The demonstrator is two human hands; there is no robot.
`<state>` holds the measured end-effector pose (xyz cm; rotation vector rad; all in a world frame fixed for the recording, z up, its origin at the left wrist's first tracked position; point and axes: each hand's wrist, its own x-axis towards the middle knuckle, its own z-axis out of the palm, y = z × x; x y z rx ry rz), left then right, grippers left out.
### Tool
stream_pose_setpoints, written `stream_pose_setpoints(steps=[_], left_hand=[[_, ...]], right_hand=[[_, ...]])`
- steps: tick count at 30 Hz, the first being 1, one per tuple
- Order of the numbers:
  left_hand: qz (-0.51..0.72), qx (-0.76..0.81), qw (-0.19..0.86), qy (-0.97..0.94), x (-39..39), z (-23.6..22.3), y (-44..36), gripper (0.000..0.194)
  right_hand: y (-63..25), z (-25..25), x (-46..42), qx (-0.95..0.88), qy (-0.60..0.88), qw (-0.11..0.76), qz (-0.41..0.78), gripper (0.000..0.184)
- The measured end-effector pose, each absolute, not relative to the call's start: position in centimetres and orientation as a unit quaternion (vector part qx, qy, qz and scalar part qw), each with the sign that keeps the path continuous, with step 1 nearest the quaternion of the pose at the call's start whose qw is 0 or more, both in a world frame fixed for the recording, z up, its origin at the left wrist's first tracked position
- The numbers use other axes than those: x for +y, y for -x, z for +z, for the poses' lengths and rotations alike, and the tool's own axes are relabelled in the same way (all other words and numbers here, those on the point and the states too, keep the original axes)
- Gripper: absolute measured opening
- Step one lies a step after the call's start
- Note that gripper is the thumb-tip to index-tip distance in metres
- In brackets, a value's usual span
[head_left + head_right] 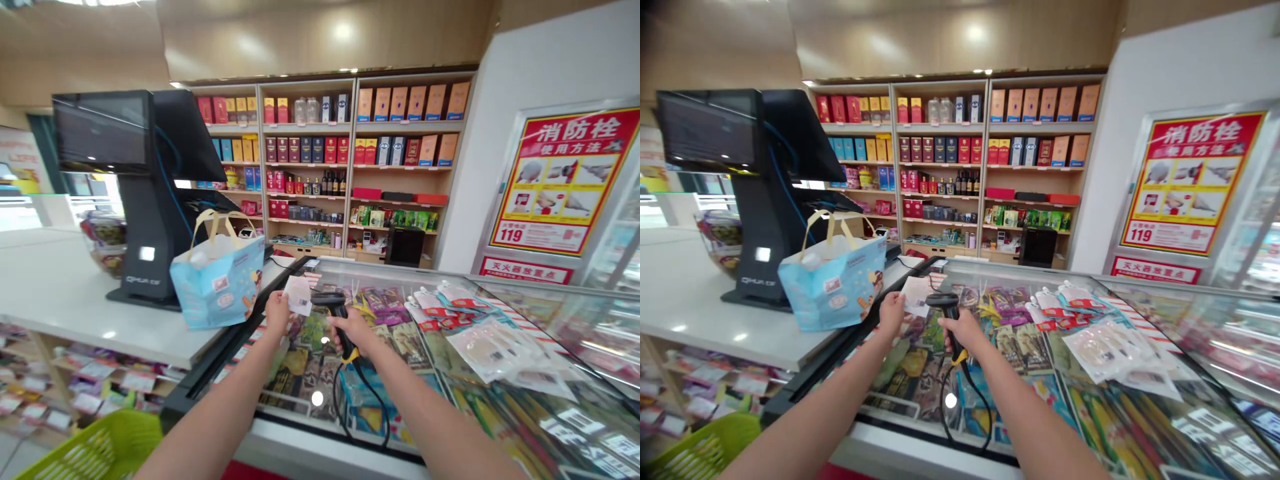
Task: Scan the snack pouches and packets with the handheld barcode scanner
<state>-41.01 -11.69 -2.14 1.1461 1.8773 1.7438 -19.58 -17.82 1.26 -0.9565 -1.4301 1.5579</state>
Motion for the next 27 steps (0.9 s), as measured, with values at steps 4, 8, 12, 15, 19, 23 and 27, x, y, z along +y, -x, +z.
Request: stream_pose_setpoints(steps=[4, 8, 12, 15, 19, 23, 27], left_hand=[[0.549, 0.708, 0.073, -0.438, -12.3, -2.0, 44.6, 0.017], [0.498, 0.741, 0.021, -0.45, -12.3, -2.5, 45.4, 0.019], [0.497, 0.747, 0.014, -0.442, -11.9, -3.1, 45.1, 0.034], [0.496, 0.738, -0.003, -0.458, -11.7, -3.5, 45.2, 0.04], [0.503, 0.703, -0.041, -0.5, -11.5, -3.8, 45.6, 0.033], [0.515, 0.665, -0.079, -0.535, -11.5, -3.7, 45.8, 0.025], [0.496, 0.641, -0.106, -0.576, -11.8, -3.4, 45.2, 0.02]], right_hand=[[23.9, 1.4, -17.1, -0.576, 0.376, 0.368, 0.626, 0.022], [26.8, 1.3, -16.6, -0.583, 0.378, 0.349, 0.629, 0.018], [27.9, 1.0, -16.5, -0.578, 0.398, 0.339, 0.627, 0.021], [27.7, 0.8, -16.6, -0.579, 0.393, 0.346, 0.625, 0.023], [25.8, 1.0, -16.8, -0.582, 0.393, 0.361, 0.613, 0.026], [21.2, 1.0, -17.0, -0.583, 0.396, 0.402, 0.585, 0.031], [14.3, 0.7, -17.9, -0.557, 0.415, 0.47, 0.545, 0.032]])
